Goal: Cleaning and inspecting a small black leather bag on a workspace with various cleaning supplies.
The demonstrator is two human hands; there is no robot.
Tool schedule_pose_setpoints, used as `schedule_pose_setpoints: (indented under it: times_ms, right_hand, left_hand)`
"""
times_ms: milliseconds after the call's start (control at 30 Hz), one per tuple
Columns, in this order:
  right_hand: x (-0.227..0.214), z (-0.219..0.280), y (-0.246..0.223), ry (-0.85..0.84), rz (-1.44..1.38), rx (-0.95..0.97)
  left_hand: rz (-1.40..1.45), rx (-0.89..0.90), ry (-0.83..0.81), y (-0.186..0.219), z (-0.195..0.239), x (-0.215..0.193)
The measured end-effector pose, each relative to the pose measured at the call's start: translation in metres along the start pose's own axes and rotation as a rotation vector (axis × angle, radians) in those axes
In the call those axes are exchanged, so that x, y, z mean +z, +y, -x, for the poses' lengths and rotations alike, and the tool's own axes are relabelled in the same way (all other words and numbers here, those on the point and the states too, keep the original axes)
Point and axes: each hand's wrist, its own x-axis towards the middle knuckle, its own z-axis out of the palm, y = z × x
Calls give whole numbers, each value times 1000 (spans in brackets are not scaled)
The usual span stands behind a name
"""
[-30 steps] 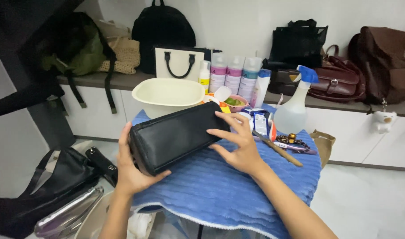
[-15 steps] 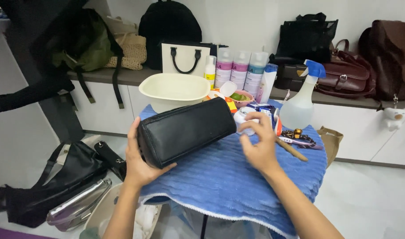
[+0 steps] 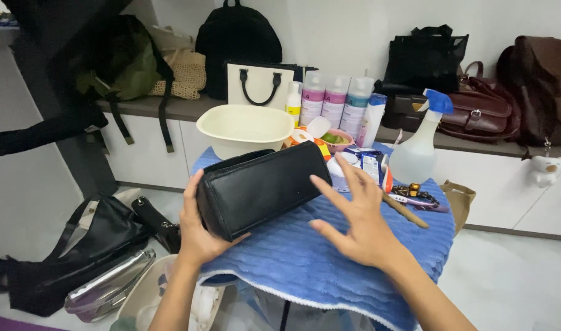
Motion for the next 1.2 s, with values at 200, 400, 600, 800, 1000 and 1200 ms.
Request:
schedule_pose_setpoints:
  times_ms: [200,400,600,800,1000,1200]
  right_hand:
    - [18,12,10,34,-378,41]
    - [11,12,16,8,-303,216]
    - [-12,13,-5,-533,6,335]
    - [-36,14,35,-240,-393,324]
    - [-18,-51,82,-303,146,675]
    - [60,-47,143,-350,336,671]
  left_hand:
    - [13,2,-7,0,0,0]
    - [-25,24,4,-2,0,1]
    - [-71,107,-11,-5,3,4]
    - [-90,131,-21,-8,3,2]
    - [-64,165,1,-10,4,4]
    - [-46,142,-19,-20,12,4]
